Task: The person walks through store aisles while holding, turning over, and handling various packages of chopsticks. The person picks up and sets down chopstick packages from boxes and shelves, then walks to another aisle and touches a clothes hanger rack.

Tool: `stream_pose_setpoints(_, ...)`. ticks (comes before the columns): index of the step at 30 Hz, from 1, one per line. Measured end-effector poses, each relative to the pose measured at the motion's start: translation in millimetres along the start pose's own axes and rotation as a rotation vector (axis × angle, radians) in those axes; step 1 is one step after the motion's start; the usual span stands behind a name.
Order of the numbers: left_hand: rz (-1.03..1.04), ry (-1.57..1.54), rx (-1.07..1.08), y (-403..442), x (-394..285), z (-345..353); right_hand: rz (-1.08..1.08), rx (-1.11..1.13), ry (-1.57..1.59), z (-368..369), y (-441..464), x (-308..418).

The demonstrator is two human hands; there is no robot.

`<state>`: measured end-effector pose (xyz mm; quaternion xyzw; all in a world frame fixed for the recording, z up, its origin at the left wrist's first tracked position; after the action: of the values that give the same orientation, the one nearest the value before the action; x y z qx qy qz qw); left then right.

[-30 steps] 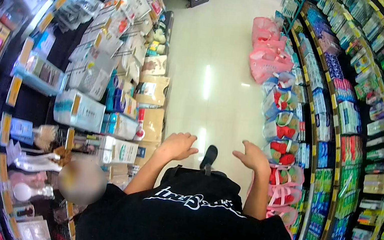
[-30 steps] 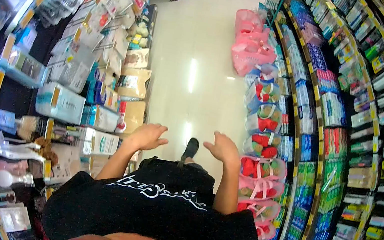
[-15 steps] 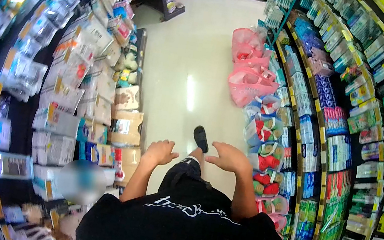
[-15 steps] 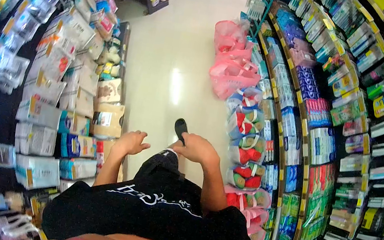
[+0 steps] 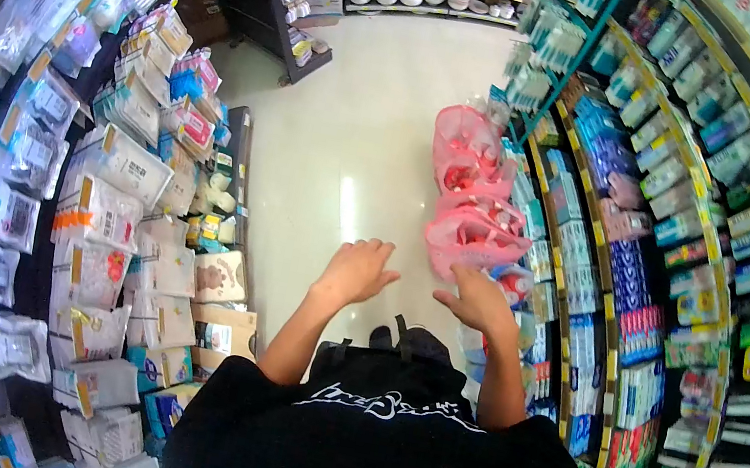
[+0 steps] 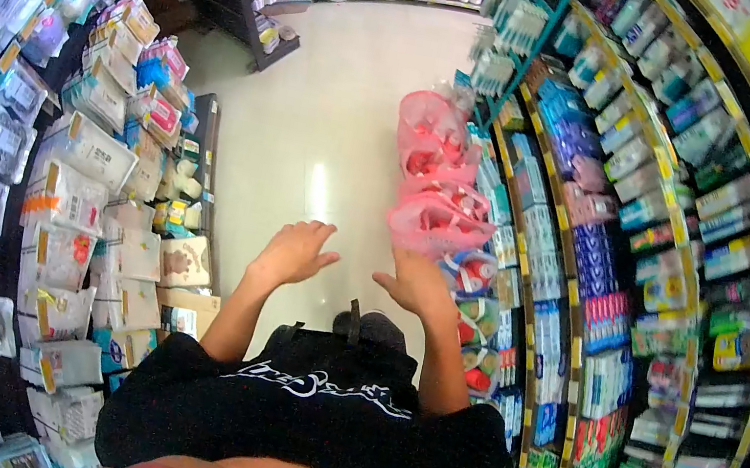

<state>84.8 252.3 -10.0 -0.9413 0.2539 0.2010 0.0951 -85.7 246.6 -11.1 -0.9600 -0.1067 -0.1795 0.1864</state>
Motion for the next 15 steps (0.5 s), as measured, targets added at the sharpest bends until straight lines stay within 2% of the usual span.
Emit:
stream_pose_setpoints(2, 0.068, -0.092, -0.008, 27, 23, -6, -0.024, 0.084, 0.032, 24, 45, -3)
stream_pose_setpoints(5, -0.011, -0.148, 0.111, 50, 76, 14, -0.013, 0.317, 0.0, 38, 112, 13)
stream_pose_setpoints(7, -0.127, -0.164, 0.307, 60, 115, 33, 0.017, 0.461, -0.075, 46, 160, 12)
stream_pose_setpoints(8, -0.185, -0.172, 0.405, 66, 134, 40, -0.022, 0.433, -0.075, 50, 193, 8)
stream_pose_setpoints(11, -0.081, -0.366, 0.372, 116, 153, 3, -0.067, 0.28, -0.057, 13, 295, 22)
stream_pose_setpoints(15, -0.068, -0.213, 0.401, 191, 225, -18, -0.041, 0.3, -0.183, -46, 416, 62)
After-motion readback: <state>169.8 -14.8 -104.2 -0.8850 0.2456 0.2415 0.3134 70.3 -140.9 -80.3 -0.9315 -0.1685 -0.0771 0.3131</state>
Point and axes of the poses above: each hand's wrist, its own y-axis towards the middle knuckle, its own z-axis out of the palm, x = y × z, the point moved 10 cm from there along y, towards the middle knuckle, and after that the axes turned 11 degrees about z, right-handed, at the moved point
